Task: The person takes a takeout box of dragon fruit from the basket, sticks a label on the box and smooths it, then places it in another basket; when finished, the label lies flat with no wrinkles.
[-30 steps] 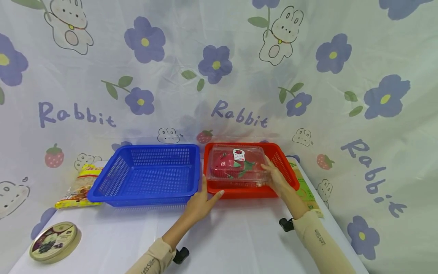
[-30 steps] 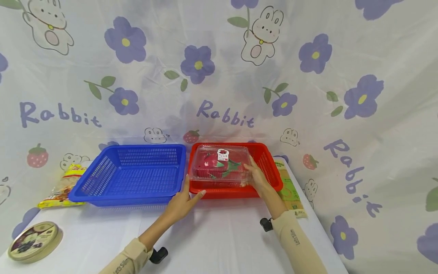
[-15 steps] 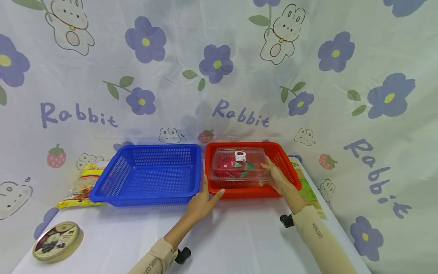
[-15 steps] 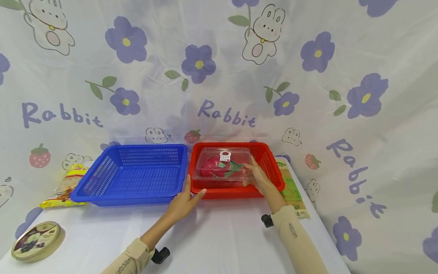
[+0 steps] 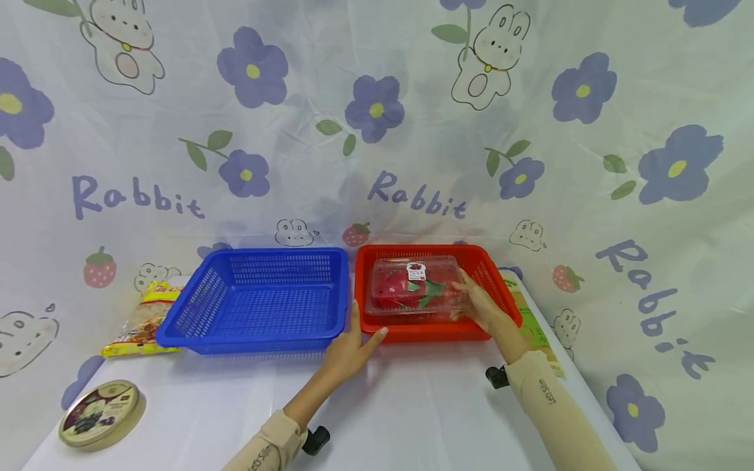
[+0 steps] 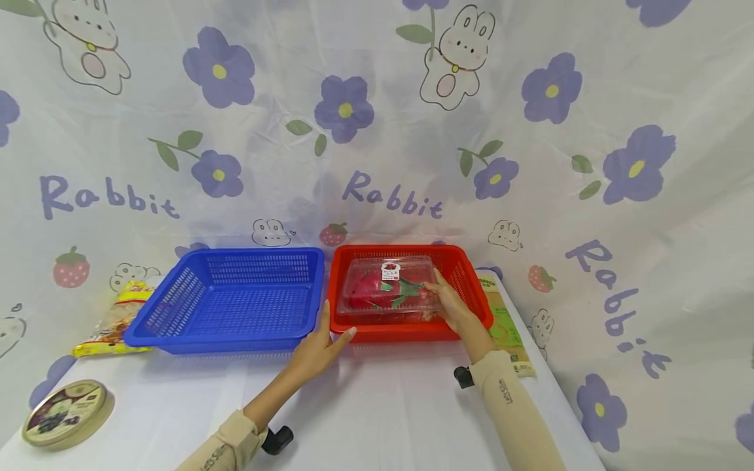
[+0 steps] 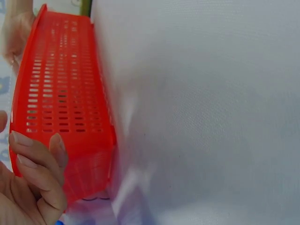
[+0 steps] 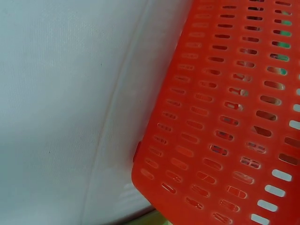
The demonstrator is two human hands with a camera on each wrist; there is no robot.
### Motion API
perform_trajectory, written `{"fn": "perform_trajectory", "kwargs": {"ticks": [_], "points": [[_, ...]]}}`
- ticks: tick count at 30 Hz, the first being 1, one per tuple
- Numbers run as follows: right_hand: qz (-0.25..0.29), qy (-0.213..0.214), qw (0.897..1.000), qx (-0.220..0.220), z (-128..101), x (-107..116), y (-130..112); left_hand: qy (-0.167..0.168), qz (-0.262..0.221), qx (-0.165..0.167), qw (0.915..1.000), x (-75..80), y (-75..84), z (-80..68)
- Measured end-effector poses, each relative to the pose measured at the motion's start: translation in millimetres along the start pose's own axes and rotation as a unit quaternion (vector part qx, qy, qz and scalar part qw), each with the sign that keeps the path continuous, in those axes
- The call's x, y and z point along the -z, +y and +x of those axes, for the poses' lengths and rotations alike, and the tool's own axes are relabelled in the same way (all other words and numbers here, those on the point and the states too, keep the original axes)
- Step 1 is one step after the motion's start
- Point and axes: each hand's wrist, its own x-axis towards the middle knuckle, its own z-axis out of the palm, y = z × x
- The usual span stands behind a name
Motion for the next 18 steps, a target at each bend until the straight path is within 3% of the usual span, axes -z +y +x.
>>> {"fn": "perform_trajectory", "kwargs": {"ticks": [18], "points": [[-0.016,0.006,1.000,-0.011,5.9,1.3,3.0,0.007,0.021,-0.007,0.9997,-2.6,-0.7,-0.6]]}}
